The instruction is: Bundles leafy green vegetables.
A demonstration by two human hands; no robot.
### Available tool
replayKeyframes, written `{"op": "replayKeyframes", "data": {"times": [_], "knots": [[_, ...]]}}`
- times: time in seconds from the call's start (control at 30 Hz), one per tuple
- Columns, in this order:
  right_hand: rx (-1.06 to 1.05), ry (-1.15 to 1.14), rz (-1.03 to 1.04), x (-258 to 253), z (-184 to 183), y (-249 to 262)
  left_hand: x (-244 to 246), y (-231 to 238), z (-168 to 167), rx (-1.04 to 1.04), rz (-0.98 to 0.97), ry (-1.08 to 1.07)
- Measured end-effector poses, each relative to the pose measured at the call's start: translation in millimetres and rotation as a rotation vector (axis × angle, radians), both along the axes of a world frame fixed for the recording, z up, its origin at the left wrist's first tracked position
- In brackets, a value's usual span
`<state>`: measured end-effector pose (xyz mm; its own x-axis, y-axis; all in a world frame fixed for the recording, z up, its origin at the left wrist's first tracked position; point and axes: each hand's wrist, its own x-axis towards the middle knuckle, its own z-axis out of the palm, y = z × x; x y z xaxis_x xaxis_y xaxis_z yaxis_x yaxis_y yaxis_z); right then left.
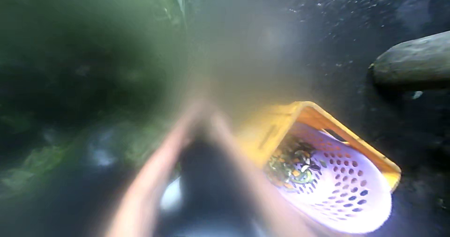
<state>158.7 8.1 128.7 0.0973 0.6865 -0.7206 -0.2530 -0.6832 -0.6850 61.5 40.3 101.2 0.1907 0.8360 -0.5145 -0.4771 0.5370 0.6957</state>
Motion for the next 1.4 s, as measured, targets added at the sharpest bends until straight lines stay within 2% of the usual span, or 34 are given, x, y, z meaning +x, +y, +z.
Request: {"op": "replayKeyframes", "data": {"times": [0.03, 0.1, 0.17, 0.27, 0.4, 0.53, 0.67, 0.8, 0.9, 0.97, 1.07, 1.13, 1.2, 1.27, 1.33, 1.4], "knots": [[0.062, -0.141, 0.117, 4, -8, -1, -8, -3, -8, -0.017, -0.035, -0.007], [0.132, -0.263, 0.213, 13, -19, 5, -22, -2, -12, -0.057, -0.066, -0.011], [0.179, -0.300, 0.226, 14, -23, 15, -27, -12, -17, -0.130, -0.081, -0.024], [0.329, -0.346, 0.208, 4, -53, 45, -27, -20, -30, -0.204, -0.100, 0.022], [0.244, -0.146, 0.090, -2, -79, 55, -30, -30, -53, -0.213, -0.057, -0.017], [0.141, 0.046, -0.036, 5, -99, 47, -29, -26, -76, -0.311, 0.012, -0.010], [0.098, 0.106, -0.114, 12, -112, 41, -25, -28, -91, -0.339, -0.022, 0.073], [0.086, 0.133, -0.150, 18, -116, 30, -20, -25, -97, -0.392, 0.018, -0.002], [0.155, -0.082, 0.033, 15, -92, 15, -17, -22, -100, -0.407, -0.008, -0.066], [0.384, -0.308, 0.170, 17, -100, 1, -14, -19, -96, -0.385, -0.005, -0.026], [0.806, -0.793, 0.462, 21, -98, -5, -7, -9, -79, -0.417, 0.022, 0.156], [0.959, -0.935, 0.520, 21, -87, -8, -1, 0, -69, -0.424, 0.004, 0.261], [0.909, -1.085, 0.565, 31, -71, -6, 1, 1, -64, -0.397, -0.046, 0.297], [0.638, -1.244, 0.630, 46, -65, 3, 2, -2, -61, -0.349, -0.109, 0.348], [0.459, -1.190, 0.574, 50, -70, 15, -1, -15, -57, -0.257, -0.205, 0.436], [0.492, -0.987, 0.472, 38, -84, 34, 1, -23, -57, -0.159, -0.256, 0.594]]}}
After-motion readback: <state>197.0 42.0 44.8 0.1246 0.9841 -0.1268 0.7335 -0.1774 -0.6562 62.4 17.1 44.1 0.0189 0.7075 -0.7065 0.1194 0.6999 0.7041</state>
